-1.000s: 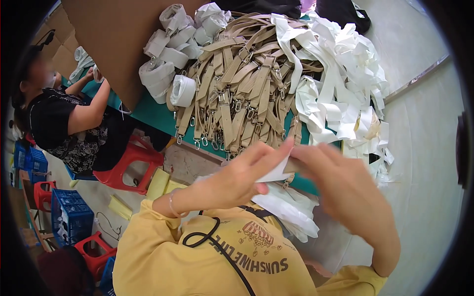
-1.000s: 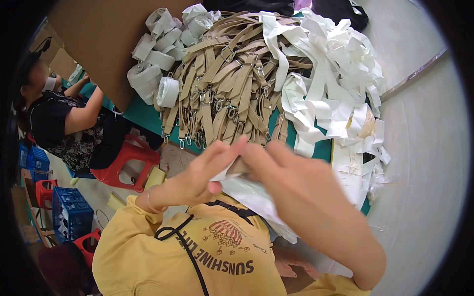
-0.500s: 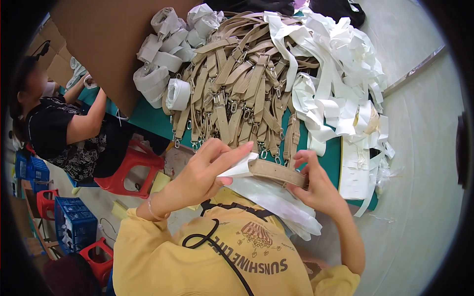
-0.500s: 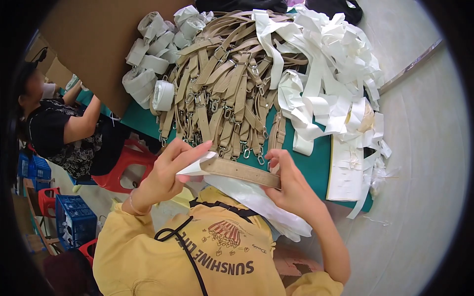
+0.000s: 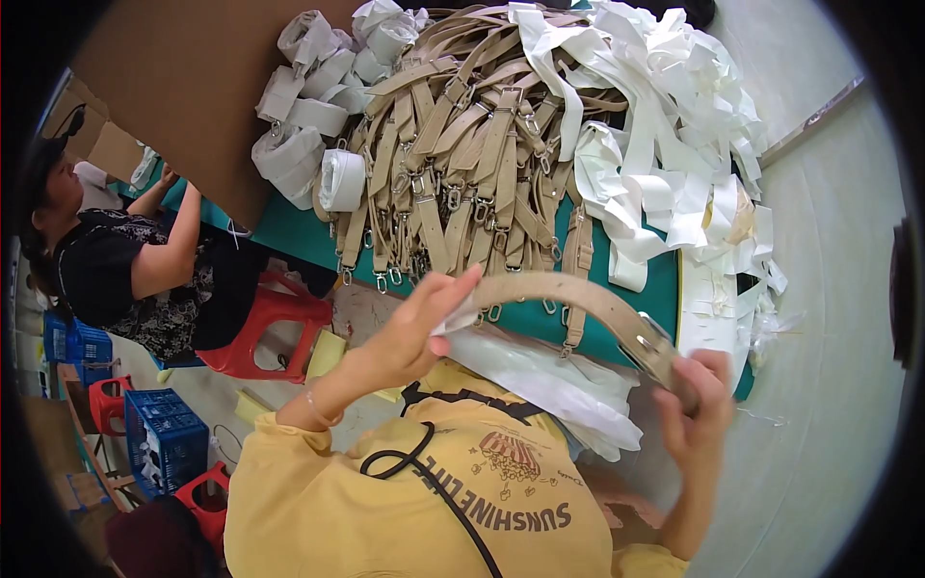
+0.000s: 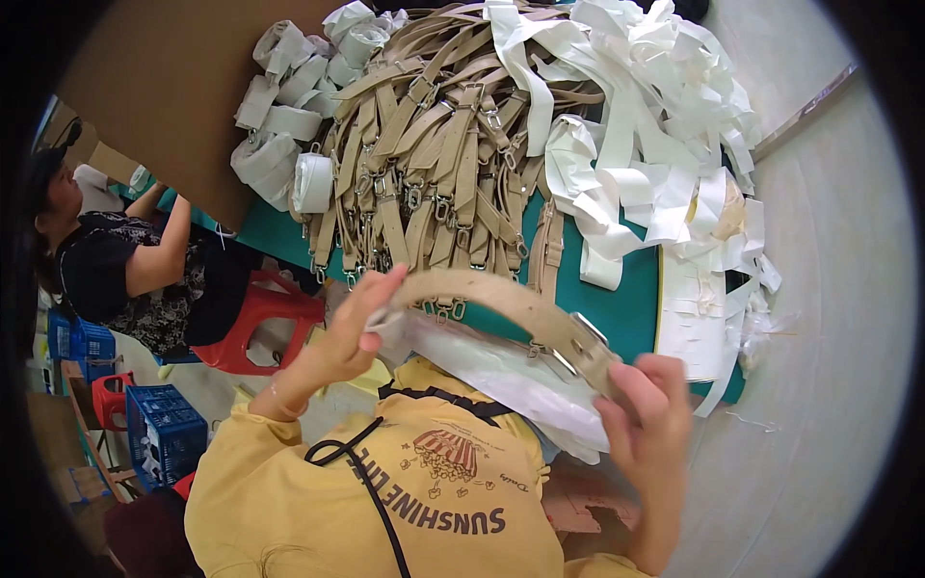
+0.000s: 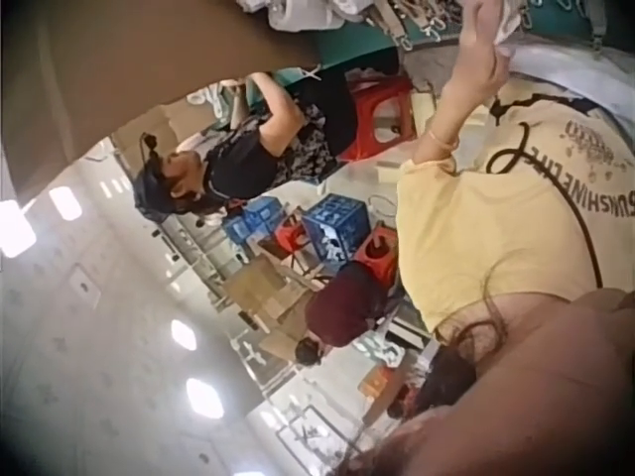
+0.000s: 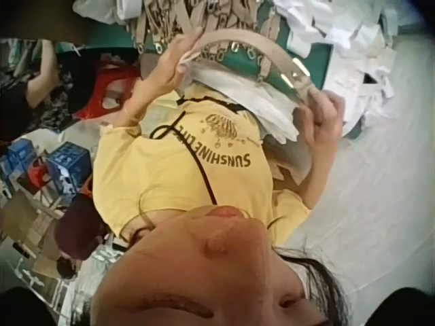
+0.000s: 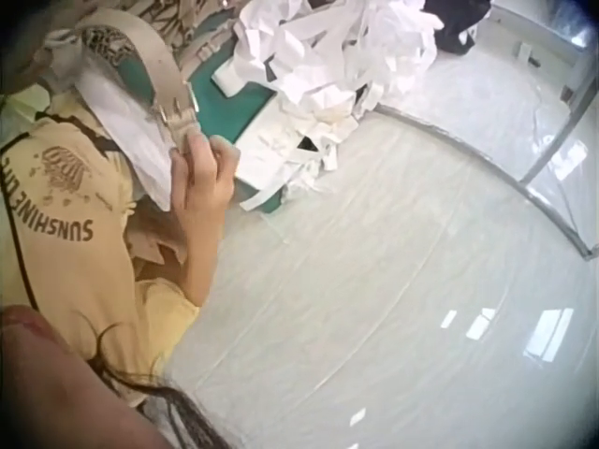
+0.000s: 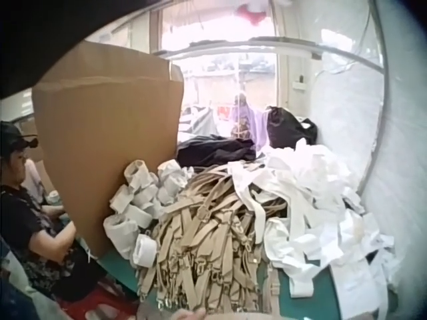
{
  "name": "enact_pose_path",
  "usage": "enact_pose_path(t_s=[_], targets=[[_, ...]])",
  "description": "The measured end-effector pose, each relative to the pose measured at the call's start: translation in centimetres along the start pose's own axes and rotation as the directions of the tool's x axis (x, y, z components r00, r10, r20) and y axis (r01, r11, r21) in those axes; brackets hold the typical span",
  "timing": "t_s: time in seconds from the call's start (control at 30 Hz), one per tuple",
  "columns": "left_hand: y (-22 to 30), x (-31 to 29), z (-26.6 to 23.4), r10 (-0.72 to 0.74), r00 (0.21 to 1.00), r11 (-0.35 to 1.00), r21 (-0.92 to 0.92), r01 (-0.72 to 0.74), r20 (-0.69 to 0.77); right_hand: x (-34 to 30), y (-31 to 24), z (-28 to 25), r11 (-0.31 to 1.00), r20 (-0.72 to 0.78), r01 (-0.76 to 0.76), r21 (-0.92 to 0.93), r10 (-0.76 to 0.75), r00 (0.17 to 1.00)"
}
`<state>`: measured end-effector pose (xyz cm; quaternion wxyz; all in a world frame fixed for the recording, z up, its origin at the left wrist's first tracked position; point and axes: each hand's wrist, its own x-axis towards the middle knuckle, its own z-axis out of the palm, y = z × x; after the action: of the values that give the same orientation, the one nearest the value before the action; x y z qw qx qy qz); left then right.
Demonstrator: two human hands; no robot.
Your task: Wrapping manufactured belts with white protective paper strips for packaging.
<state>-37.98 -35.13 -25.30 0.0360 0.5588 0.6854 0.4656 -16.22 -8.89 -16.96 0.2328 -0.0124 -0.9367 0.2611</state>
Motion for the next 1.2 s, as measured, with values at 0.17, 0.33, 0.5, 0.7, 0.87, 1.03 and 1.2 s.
enact_pose_path(t_s=[0.17,0.33,0.5,0.7,0.87,1.03,1.2], targets=[[0.0,-0.4,5.2,-0.029,0.999,0.988,-0.155,0.022,-0.040,4.7,-6.3,-6.5,0.972,0.116,0.028,-0.233,-0.001,0.993],[1.6,1.8,6.9,0.084,0.994,0.956,-0.276,-0.102,-0.077,8.3,-8.1,-6.8,0.972,0.245,0.105,-0.212,-0.051,0.968],[3.2,2.9,6.5,0.095,0.988,0.938,-0.321,-0.129,-0.120,10.2,-8.7,-5.4,0.960,0.252,0.165,-0.224,-0.106,0.962],[4.5,3.6,6.5,0.048,0.984,0.940,-0.324,-0.103,-0.174,10.4,-7.9,-2.0,0.954,0.337,0.203,-0.220,-0.121,0.934],[4.0,3.8,5.9,0.024,0.996,0.918,-0.393,-0.054,-0.080,10.0,-7.7,-1.3,0.967,0.374,0.192,-0.171,-0.116,0.920],[3.9,3.6,5.7,-0.046,0.995,0.861,-0.509,-0.006,-0.089,10.5,-7.7,-1.2,0.986,0.320,0.122,-0.111,-0.081,0.944],[2.8,2.7,6.6,-0.100,0.995,0.857,-0.508,0.086,0.000,10.1,-6.7,0.5,0.975,0.384,0.204,-0.090,-0.155,0.910]])
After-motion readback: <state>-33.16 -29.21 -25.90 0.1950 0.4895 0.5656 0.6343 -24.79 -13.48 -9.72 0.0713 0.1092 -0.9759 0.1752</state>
